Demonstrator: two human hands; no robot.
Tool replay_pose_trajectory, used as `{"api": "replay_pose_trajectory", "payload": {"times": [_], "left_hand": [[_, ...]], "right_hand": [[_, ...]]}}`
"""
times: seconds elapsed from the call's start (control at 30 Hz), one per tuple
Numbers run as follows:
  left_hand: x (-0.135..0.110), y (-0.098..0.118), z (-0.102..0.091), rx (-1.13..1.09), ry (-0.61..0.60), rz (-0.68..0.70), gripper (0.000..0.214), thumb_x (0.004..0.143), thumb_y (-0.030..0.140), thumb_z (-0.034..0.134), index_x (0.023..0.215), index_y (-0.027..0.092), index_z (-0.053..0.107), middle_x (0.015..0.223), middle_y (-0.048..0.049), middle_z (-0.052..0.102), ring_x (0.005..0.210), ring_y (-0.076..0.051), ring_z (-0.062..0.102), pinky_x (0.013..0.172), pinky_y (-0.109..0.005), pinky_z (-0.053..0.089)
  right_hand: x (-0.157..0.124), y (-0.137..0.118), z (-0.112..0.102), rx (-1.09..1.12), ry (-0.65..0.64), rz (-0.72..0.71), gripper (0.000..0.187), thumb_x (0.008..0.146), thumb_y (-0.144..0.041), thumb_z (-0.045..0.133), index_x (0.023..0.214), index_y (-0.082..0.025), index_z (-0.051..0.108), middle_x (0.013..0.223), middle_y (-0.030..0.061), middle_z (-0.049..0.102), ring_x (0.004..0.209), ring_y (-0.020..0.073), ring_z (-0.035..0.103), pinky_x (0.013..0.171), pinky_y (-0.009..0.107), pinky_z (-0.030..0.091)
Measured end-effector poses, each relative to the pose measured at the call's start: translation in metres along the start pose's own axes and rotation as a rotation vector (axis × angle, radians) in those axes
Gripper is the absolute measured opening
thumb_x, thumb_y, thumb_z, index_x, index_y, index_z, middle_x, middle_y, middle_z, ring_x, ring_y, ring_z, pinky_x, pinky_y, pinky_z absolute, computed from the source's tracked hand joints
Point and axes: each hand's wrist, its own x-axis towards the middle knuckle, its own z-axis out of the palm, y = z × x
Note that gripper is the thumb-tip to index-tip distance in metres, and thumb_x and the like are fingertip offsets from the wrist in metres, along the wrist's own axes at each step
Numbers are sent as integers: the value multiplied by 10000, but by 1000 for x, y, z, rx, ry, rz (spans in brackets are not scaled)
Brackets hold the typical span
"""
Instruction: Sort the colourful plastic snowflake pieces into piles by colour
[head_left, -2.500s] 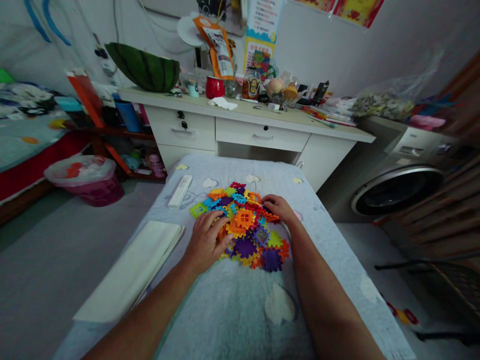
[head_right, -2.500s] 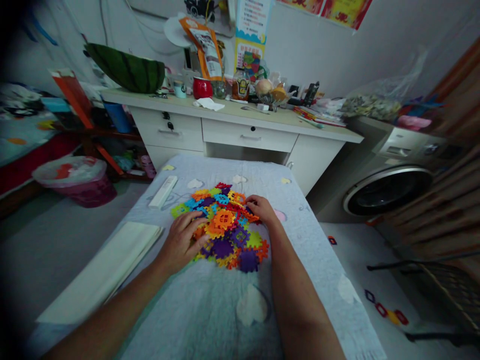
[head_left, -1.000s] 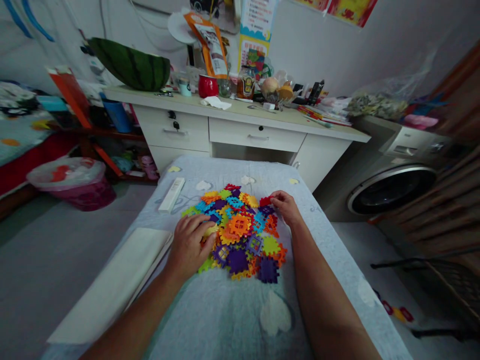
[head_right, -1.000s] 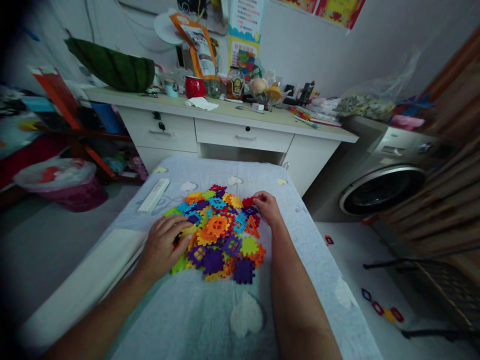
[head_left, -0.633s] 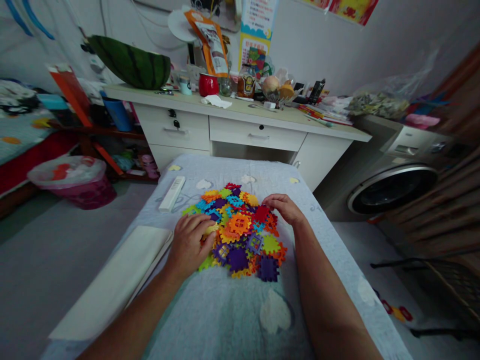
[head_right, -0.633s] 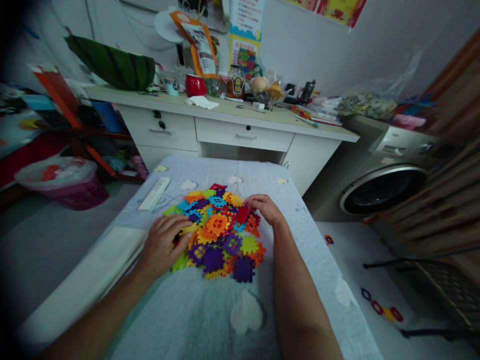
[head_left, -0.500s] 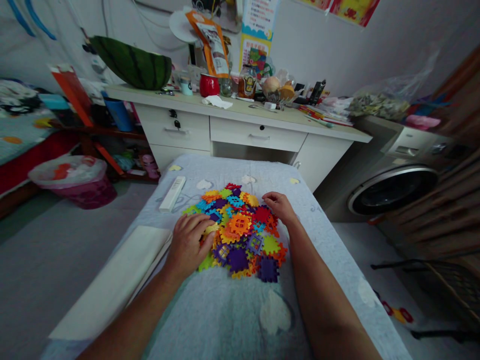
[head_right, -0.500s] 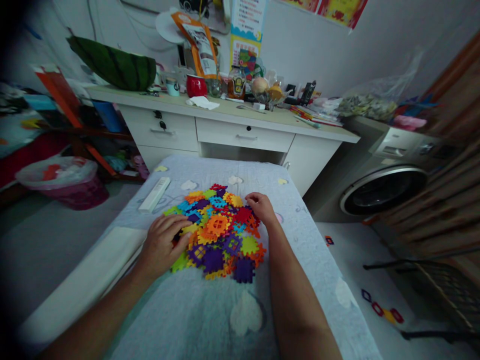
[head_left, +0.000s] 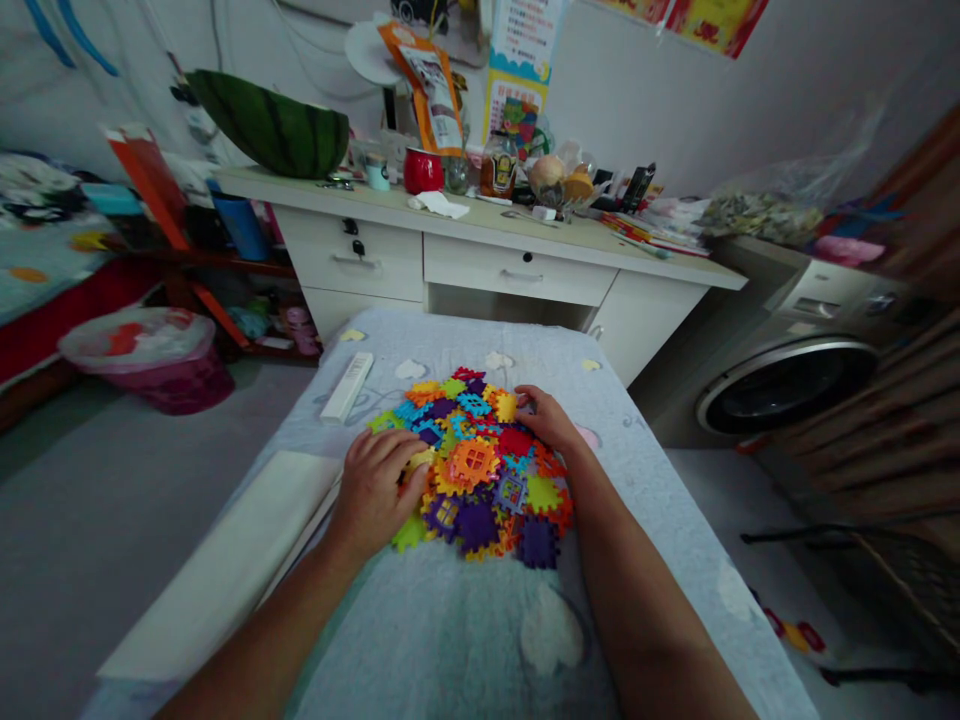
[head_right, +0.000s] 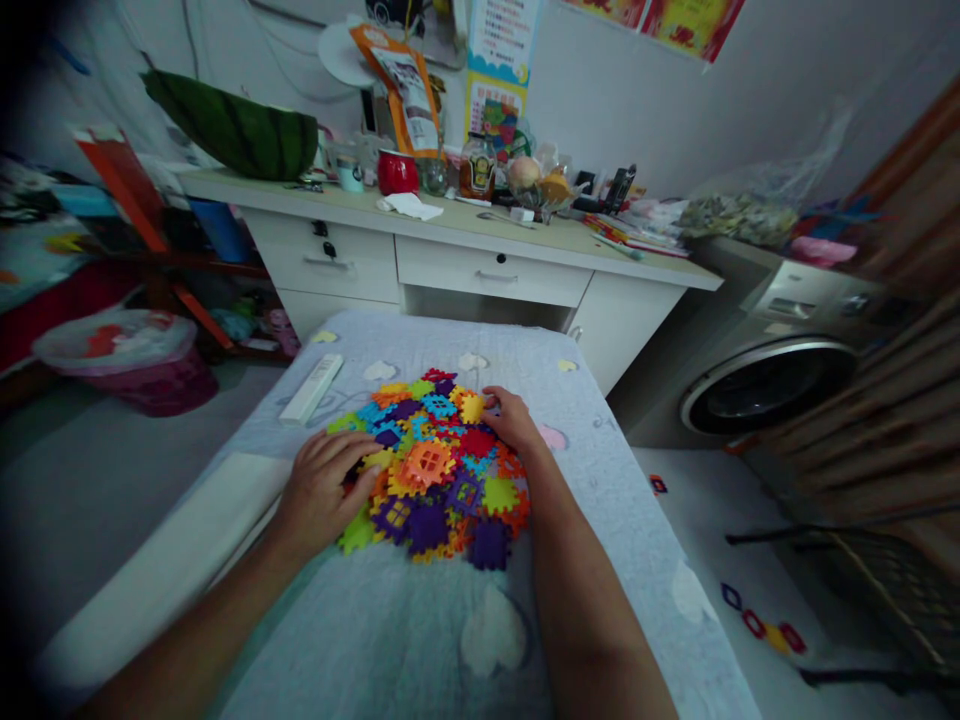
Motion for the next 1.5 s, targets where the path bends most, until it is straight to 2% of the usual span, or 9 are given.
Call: {"api": "replay_pose_trajectory", "payload": {"times": [0.17, 0.37, 0.5, 0.7, 0.8, 0.97, 1.17, 1.3, 1.5], "left_hand": [[-2, -1, 0, 4, 2, 7, 203, 896, 274, 511, 1035, 217, 648, 1082, -67, 693, 1068, -248, 598, 1058, -513, 338], [-2, -1, 0, 0, -17, 16, 192, 889, 273, 524, 1024, 219, 649, 1080, -67, 696, 1065, -247, 598, 1050, -508, 341], [-1, -2, 1, 2, -13, 11, 194, 885, 266, 525, 1024, 217, 651, 1075, -65, 698, 1057, -248, 604, 1041, -503, 349], [-1, -5, 3, 4, -14, 30, 184, 886, 273, 523, 1018, 226, 643, 1061, -62, 698, 1040, -249, 610, 1027, -492, 356], [-1, -6, 4, 10, -16, 33, 183, 888, 270, 523, 1023, 223, 637, 1066, -65, 697, 1037, -247, 611, 1034, -498, 349], [-1, -4, 4, 9, -20, 21, 186, 879, 272, 534, 1023, 232, 645, 1080, -63, 699, 1052, -250, 611, 1030, -493, 359], [-1, -7, 5, 0, 4, 21, 189, 879, 284, 530, 1016, 236, 650, 1052, -62, 708, 1025, -248, 619, 1031, -499, 358], [-2, -10, 7, 8, 8, 34, 187, 890, 295, 526, 1026, 238, 642, 1070, -64, 703, 1029, -250, 619, 1034, -508, 353], [-4, -13, 7, 20, 11, 46, 183, 891, 310, 535, 1031, 245, 634, 1076, -57, 702, 1024, -252, 622, 1034, -505, 351]], "right_hand": [[-3, -3, -8, 63, -24, 2, 170, 729, -223, 632, 890, -202, 682, 804, 2, 676, 777, 168, 615, 789, 308, 469], [-2, -7, -3, -54, -22, -84, 426, 672, -249, 747, 1093, -247, 684, 1114, 57, 693, 1040, 237, 602, 985, 396, 410], [-3, -10, -2, -27, -17, -39, 380, 658, -234, 729, 1035, -241, 681, 925, 14, 686, 868, 197, 597, 861, 341, 448], [-6, -11, -14, 288, 22, 66, 156, 680, -325, 653, 774, -204, 620, 740, -19, 617, 701, 141, 551, 689, 271, 441], [-4, -4, -24, 434, 117, 146, 228, 648, -381, 692, 742, -197, 595, 666, -23, 586, 615, 121, 515, 582, 244, 403], [10, 21, -42, 514, 406, 262, 315, 612, -378, 703, 836, -200, 572, 585, -49, 551, 508, 109, 503, 469, 224, 365], [40, 51, -65, 448, 674, 424, 260, 604, -264, 666, 805, -210, 511, 603, -43, 556, 520, 121, 570, 483, 240, 469], [60, 62, -77, 414, 741, 477, 240, 606, -204, 645, 802, -216, 506, 575, -42, 547, 502, 126, 563, 486, 260, 498], [79, 78, -76, 271, 718, 517, 252, 603, -162, 592, 853, -187, 581, 593, -9, 583, 519, 156, 571, 530, 311, 515]]}}
